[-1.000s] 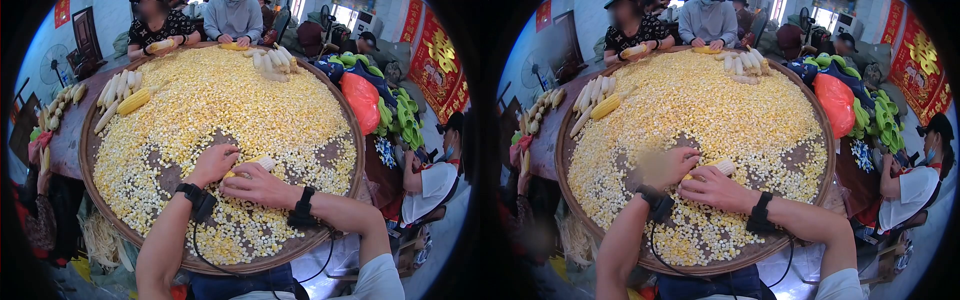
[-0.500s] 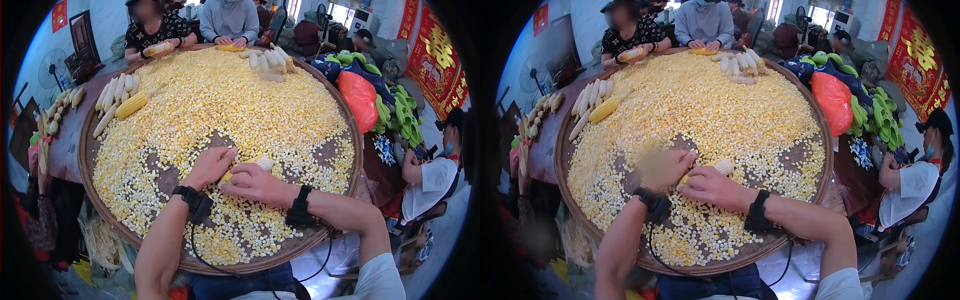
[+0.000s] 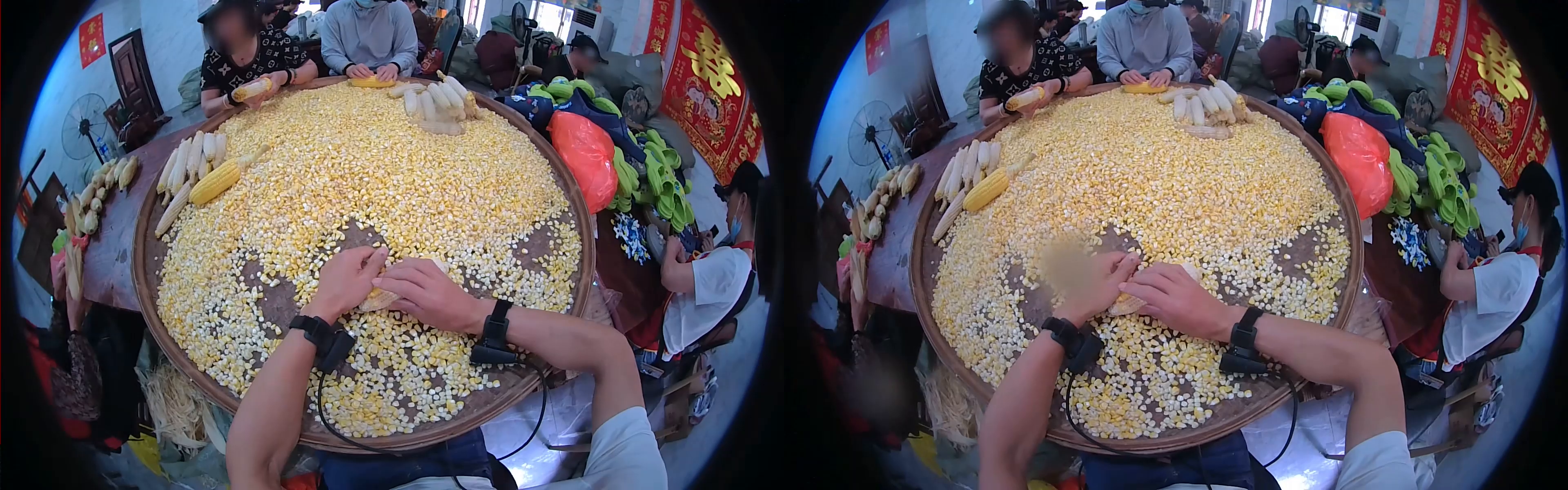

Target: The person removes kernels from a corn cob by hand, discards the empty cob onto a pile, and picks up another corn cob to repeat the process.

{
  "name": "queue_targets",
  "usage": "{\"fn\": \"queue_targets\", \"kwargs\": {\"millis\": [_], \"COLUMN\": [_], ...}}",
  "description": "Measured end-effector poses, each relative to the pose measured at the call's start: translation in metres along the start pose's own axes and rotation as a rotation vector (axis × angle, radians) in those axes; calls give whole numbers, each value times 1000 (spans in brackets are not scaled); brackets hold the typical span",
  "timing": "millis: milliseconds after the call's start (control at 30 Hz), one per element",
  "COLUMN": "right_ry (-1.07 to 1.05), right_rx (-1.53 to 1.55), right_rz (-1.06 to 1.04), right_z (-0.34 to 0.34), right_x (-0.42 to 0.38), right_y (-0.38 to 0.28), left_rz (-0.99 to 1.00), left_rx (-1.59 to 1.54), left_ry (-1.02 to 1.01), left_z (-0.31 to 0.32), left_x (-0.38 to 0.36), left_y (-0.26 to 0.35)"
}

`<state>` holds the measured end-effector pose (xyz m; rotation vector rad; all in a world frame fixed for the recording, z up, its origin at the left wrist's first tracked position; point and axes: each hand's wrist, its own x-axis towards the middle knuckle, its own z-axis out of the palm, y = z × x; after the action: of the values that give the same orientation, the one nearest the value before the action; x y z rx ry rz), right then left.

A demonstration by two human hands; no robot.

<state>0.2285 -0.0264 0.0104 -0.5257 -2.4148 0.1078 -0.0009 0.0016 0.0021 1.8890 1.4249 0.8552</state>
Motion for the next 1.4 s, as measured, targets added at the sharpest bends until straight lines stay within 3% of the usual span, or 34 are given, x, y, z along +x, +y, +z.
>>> {"fn": "queue_targets", "kwargs": {"millis": [200,1400], "right_ry": [45,75], "right_rx": [121,76], "right_rz": [5,13], "right_z": [-1,3], "right_x": [-1,-2], "right_y": [2,0], "left_rz": [7,28], "left_rx": [9,60], "left_ry": [40,63], "left_z": [4,5], "left_x": [-2,0], "left_y": [3,-2]}}
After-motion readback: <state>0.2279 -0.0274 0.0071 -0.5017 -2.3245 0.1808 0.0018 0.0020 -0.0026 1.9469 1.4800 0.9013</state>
